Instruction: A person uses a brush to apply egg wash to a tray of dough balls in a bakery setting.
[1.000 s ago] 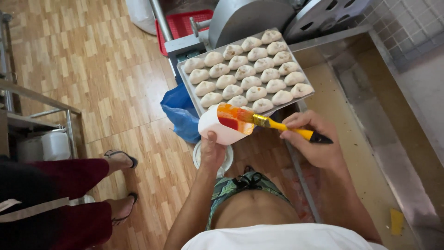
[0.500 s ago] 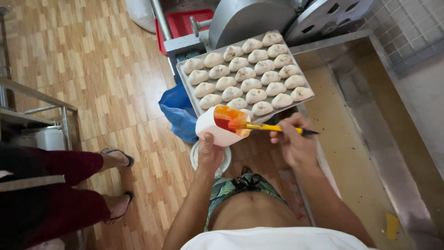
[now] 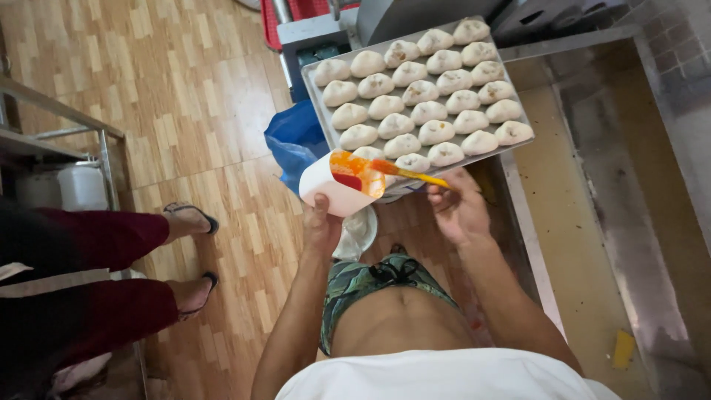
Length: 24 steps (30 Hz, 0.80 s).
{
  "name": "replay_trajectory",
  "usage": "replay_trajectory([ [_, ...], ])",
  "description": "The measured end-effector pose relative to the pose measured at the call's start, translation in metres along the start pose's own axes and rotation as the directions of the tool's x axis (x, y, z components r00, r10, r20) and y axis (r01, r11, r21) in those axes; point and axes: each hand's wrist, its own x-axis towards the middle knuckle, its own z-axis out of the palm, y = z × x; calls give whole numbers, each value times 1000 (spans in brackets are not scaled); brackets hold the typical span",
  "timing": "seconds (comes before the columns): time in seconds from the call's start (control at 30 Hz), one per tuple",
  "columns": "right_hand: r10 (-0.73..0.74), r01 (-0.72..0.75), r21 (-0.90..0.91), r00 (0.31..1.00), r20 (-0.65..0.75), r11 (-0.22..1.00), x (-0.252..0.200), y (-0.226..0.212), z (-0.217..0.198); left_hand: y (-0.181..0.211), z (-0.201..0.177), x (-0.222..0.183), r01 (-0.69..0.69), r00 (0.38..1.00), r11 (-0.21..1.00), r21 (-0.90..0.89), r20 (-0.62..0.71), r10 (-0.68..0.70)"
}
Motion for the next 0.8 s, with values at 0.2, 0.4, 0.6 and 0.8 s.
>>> replay_trajectory([
  [0.2,-243,259,-149,963,119,954,4,-10,-14,0,-36,6,59,996,998,-1,-67,-59],
  [0.4,-389,445,-452,895,217,773,7,17,-14,-2,-67,11,109,992,993,-34,-64,-111],
  [0.6,-384,493,-689,865,323,532,0,-5,-10,2,-82,17,107,994,992,-71,-31,-109],
  [0.8,-504,543,-618,824,261,568,11,-29,-32,21,-74,3,72,997,984,-166,-24,-77],
])
